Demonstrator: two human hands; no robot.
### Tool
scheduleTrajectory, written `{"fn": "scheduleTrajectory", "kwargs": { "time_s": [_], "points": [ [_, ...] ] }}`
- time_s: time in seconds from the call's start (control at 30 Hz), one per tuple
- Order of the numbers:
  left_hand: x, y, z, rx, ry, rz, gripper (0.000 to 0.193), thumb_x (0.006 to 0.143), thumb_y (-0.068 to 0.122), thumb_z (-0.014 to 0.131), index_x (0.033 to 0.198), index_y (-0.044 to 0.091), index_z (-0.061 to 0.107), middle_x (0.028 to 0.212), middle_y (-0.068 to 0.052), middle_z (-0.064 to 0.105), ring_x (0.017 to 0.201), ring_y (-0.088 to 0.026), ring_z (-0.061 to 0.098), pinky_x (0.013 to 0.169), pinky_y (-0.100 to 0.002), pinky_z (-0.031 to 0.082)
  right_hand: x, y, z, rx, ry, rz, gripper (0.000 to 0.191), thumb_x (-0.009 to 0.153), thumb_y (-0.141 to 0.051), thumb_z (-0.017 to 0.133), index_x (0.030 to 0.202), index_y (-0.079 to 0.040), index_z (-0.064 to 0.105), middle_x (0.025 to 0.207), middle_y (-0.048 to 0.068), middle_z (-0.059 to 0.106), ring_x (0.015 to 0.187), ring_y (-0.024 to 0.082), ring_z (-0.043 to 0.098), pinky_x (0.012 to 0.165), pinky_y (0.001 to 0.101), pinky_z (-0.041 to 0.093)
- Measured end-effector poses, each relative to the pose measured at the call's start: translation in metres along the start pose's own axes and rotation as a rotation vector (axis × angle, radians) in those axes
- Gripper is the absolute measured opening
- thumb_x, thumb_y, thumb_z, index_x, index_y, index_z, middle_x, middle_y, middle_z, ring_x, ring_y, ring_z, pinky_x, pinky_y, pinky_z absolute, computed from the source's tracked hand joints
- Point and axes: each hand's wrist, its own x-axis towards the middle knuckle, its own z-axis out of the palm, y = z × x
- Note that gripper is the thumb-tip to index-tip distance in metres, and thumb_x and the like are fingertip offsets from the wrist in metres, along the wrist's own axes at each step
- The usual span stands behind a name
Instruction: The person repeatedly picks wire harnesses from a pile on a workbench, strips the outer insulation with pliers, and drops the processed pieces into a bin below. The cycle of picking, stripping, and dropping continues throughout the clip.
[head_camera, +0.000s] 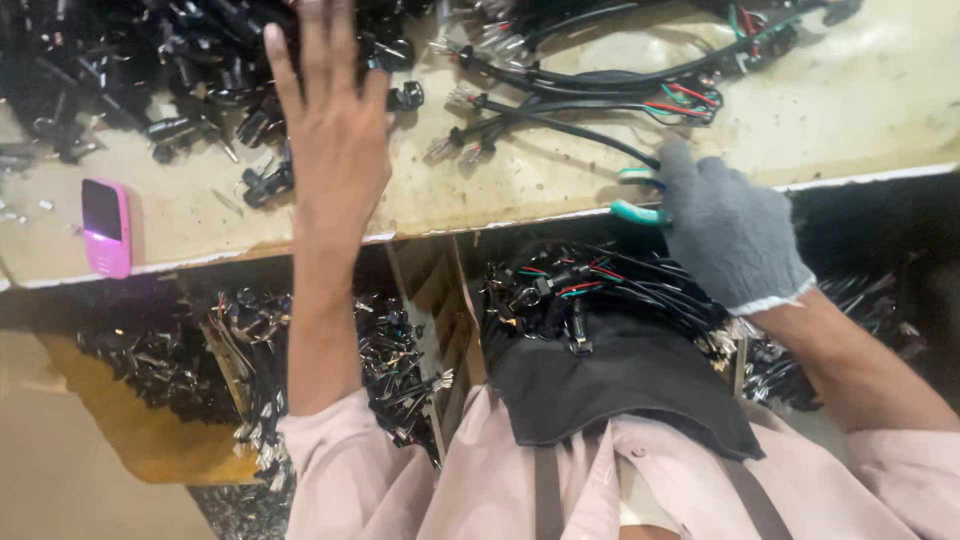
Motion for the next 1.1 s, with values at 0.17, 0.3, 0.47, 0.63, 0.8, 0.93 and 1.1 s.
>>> {"fn": "scheduleTrajectory", "kwargs": {
  "time_s": [0.17,0.3,0.47,0.63,0.8,0.93,1.1],
  "points": [
    [-0.018,0.051,-0.034,-1.151,0.359,-0.086,0.043,0.083,0.037,0.085,0.111,0.01,0.066,0.12,-0.006,0.063,0.118,-0.025,0.062,0.097,-0.046,0.055,0.01,0.011,-0.005,0.419,0.208,-0.063,0.051,0.094,-0.006,0.073,0.141,-0.003,0.056,0.097,0.019,0.072,0.079,0.034,0.071,0.063,0.0433,0.056],
    [-0.033,0.149,-0.029,-2.422,0.074,-0.174,0.054,0.071,0.034,0.096,0.106,0.006,0.066,0.091,-0.007,0.073,0.085,-0.02,0.071,0.083,-0.043,0.061,-0.001,0.014,0.009,0.967,0.263,0.235,0.036,0.107,-0.003,0.067,0.141,0.001,0.058,0.09,0.013,0.07,0.074,0.019,0.069,0.063,0.0322,0.056],
    [-0.058,0.172,-0.025,-2.087,-0.362,-0.339,0.031,0.094,0.021,0.069,0.121,0.006,0.064,0.108,0.001,0.066,0.094,-0.01,0.06,0.088,-0.026,0.049,-0.032,-0.018,0.009,1.299,0.169,0.235,0.037,0.091,-0.005,0.074,0.126,0.001,0.063,0.099,0.007,0.068,0.084,0.012,0.066,0.071,0.0265,0.054],
    [-0.066,0.159,-0.034,-1.641,-0.103,-0.067,0.036,0.094,0.014,0.076,0.127,0.004,0.065,0.108,-0.009,0.07,0.099,-0.022,0.07,0.091,-0.033,0.055,-0.02,-0.023,-0.009,1.004,0.062,-0.213,0.028,0.082,-0.027,0.072,0.106,-0.012,0.071,0.086,0.001,0.072,0.07,0.01,0.07,0.062,0.0261,0.054],
    [-0.061,0.171,-0.045,-1.383,-0.002,-0.041,0.048,0.089,0.01,0.077,0.135,0.002,0.063,0.106,-0.014,0.069,0.095,-0.027,0.069,0.086,-0.034,0.056,-0.007,-0.027,-0.005,0.769,-0.011,-0.361,0.036,0.073,-0.036,0.081,0.098,-0.011,0.073,0.081,0.009,0.069,0.071,0.026,0.066,0.061,0.0345,0.051],
    [-0.067,0.177,-0.052,-1.661,-0.416,-0.488,0.041,0.094,0.011,0.075,0.133,0.001,0.065,0.095,-0.017,0.069,0.075,-0.03,0.061,0.07,-0.038,0.05,-0.019,-0.041,0.001,1.081,0.097,0.015,0.022,0.084,-0.028,0.075,0.096,-0.012,0.066,0.078,0.006,0.062,0.065,0.02,0.058,0.059,0.0331,0.047],
    [-0.082,0.179,-0.043,-1.765,-0.077,-0.159,0.027,0.106,0.014,0.07,0.128,0.0,0.063,0.117,-0.011,0.072,0.107,-0.023,0.07,0.099,-0.033,0.053,-0.026,-0.047,-0.018,1.999,0.307,0.142,0.019,0.088,-0.023,0.071,0.092,-0.013,0.055,0.069,0.003,0.049,0.056,0.017,0.043,0.052,0.0328,0.038]
  ]
}}
